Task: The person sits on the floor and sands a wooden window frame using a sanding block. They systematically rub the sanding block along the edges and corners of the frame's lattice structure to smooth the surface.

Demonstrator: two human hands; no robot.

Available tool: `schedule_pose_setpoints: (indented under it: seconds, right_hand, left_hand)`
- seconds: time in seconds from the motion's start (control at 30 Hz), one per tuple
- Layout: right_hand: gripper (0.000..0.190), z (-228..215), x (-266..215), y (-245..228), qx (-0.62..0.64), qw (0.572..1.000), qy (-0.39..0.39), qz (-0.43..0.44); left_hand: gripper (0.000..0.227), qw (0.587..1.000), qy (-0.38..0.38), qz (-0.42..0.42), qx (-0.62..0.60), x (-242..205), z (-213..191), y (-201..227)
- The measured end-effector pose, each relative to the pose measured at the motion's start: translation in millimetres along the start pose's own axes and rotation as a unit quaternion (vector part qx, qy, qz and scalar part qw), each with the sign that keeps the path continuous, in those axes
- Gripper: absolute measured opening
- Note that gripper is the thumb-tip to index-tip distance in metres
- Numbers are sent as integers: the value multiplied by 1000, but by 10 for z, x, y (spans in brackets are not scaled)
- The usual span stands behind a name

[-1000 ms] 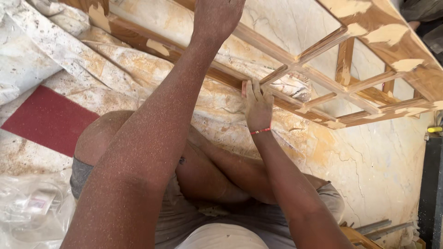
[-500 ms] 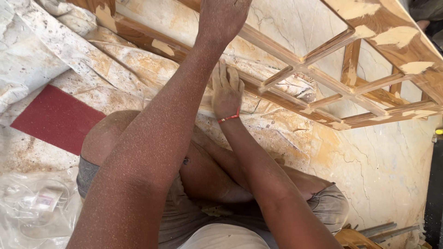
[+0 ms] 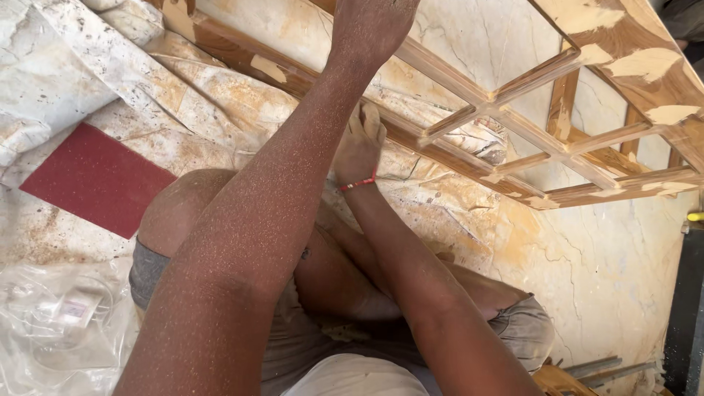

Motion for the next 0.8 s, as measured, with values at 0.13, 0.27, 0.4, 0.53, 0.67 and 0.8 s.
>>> schedule_pose_setpoints:
  seconds: [0.13,0.27,0.4,0.53,0.67,0.8]
  right_hand:
    - [53,-52,120,145,-118,990,-82,2]
    - [57,-366,69,286,-121,986,-102,-47]
    - [70,-105,106,151,-202,966,-162,-17]
    - [41,76,126,62,-18,995,-94,17]
    - [48,-168,117,230,-111,986,-104,-63]
    - [64,-277,165,173,-157,968,-57,-187]
  left_hand:
    - [43,998,-33,-44,-7,117,90,-29]
    - [44,999,-23,-39,-7,87,92,-33]
    - [47,999,-14,-41,-1,65,48,-14]
    - [44,997,-56,-47,-9,54,14,0]
    - [42,999,26,-21,-15,52,-93,46]
    - [38,996,-6,-41,-73,44,-126,139]
Point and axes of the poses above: each hand's wrist, its own x-axis towards the middle knuckle, its own z-axis out of the palm, y = z × x, the point moved 2 cm from there along x, towards the middle knuckle, and after that the axes turned 13 degrees about x, right-handed, at the moved point
